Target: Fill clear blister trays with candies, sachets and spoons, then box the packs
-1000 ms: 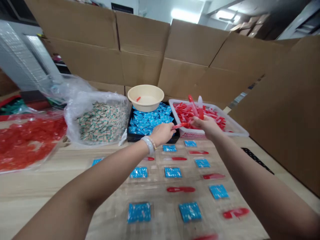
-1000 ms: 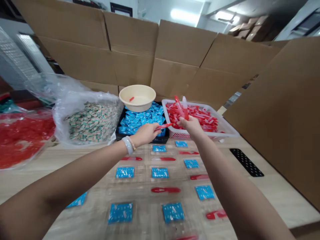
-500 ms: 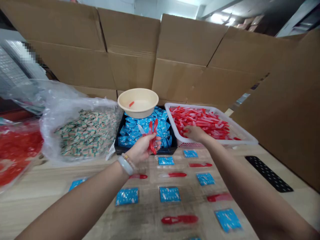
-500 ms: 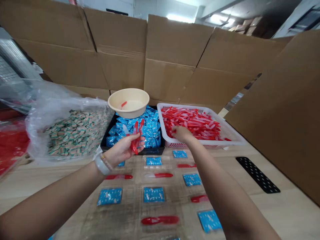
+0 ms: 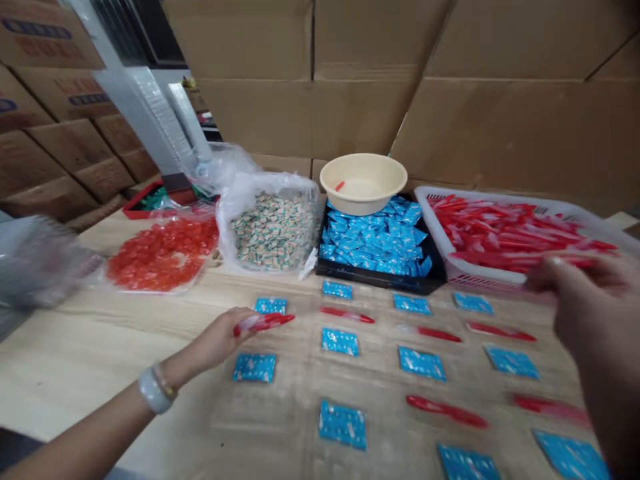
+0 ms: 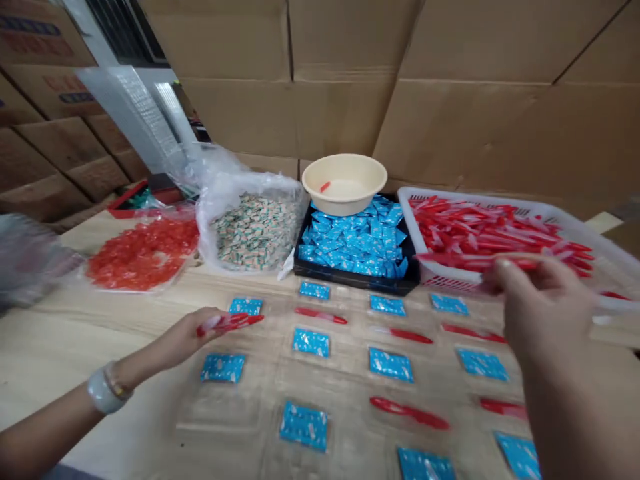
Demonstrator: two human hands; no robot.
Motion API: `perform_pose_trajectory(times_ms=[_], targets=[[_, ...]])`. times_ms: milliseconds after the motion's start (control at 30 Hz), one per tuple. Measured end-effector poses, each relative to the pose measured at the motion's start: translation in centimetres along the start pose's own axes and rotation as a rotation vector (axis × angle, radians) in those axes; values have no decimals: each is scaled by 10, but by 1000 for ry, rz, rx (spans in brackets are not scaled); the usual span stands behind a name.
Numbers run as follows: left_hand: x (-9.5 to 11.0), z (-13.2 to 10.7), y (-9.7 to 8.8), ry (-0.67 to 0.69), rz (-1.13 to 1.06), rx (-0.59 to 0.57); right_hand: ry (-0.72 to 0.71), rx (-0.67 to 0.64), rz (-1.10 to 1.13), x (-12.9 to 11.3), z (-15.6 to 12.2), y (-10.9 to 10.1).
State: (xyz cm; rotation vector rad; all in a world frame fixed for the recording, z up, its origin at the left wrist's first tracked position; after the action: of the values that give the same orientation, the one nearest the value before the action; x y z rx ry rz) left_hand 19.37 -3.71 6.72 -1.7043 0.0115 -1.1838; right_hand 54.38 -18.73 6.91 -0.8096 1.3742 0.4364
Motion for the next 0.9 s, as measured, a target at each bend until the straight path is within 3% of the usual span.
perform_pose_trajectory(times_ms=[167, 300, 433, 533, 600, 667, 733, 833, 900], targets=[[-11, -7, 26, 287, 207, -111, 115, 65, 8, 12, -96, 10], [-16, -8, 29, 397, 298, -126, 192, 68, 16, 19, -131, 20], [-16, -20, 14, 336, 236, -51, 143, 6, -70, 24, -137, 33], [-13, -42, 1, 214, 109, 7, 149, -11, -88, 27, -141, 30], [-10, -61, 1, 169, 40, -15, 142, -45, -131, 31, -146, 29], [-8, -81, 9, 151, 24, -62, 35, -97, -262, 37, -151, 31], [-6, -98, 23, 157, 63, -124, -182, -129, -470, 41, -156, 36], [1, -114, 43, 239, 168, -174, -479, -62, -759, 42, -166, 40], [5, -119, 49, 309, 233, -153, -559, 11, -829, 39, -176, 39]])
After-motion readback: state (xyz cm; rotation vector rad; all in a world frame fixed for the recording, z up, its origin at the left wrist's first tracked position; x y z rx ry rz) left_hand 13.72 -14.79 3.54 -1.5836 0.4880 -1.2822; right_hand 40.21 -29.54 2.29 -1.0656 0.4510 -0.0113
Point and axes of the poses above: each hand's wrist, its own z-axis towards the middle knuckle, its own y-axis out of the palm, x = y × z, the point moved 2 cm from there along z, towards the middle knuckle, and after that the axes turned 8 degrees about x, right-handed, at the moved point
